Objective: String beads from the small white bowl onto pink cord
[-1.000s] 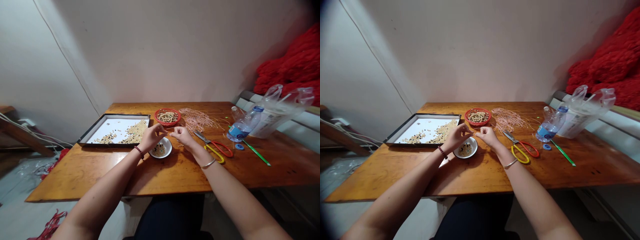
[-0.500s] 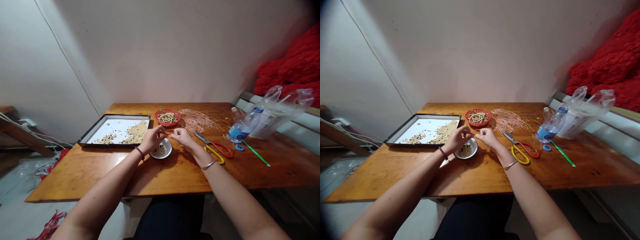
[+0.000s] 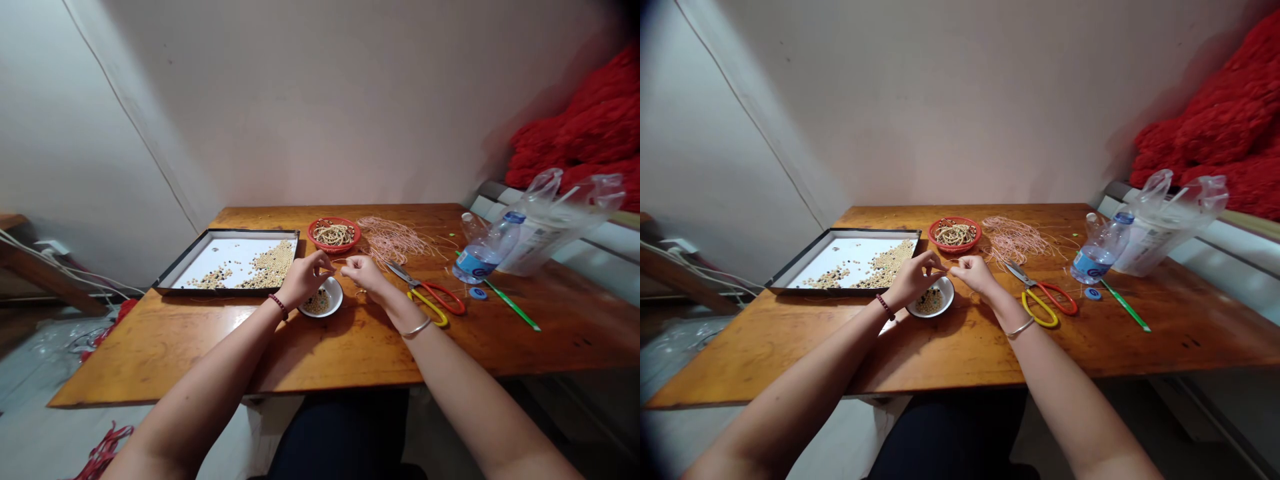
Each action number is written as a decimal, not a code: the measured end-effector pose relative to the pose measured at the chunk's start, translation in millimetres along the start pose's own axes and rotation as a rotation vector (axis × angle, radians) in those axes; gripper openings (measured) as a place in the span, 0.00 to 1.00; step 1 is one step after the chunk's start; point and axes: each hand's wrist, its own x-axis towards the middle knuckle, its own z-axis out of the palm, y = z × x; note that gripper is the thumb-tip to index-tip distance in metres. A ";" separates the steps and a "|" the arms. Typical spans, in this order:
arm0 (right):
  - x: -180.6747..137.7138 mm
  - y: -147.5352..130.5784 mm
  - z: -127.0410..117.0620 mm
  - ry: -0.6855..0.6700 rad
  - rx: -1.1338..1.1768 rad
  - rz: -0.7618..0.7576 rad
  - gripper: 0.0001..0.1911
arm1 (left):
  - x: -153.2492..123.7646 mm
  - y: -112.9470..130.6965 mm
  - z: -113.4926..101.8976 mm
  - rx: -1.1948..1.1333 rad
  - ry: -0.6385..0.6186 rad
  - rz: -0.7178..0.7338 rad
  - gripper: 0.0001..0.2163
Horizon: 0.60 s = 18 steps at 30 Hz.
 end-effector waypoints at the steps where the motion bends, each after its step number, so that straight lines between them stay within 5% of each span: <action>1: 0.0 0.0 0.0 0.000 0.000 0.001 0.17 | -0.1 0.2 -0.1 -0.001 -0.006 -0.004 0.06; 18: -1.3 -3.2 0.1 0.014 0.007 0.008 0.16 | -0.3 2.2 -1.5 0.033 -0.026 -0.018 0.07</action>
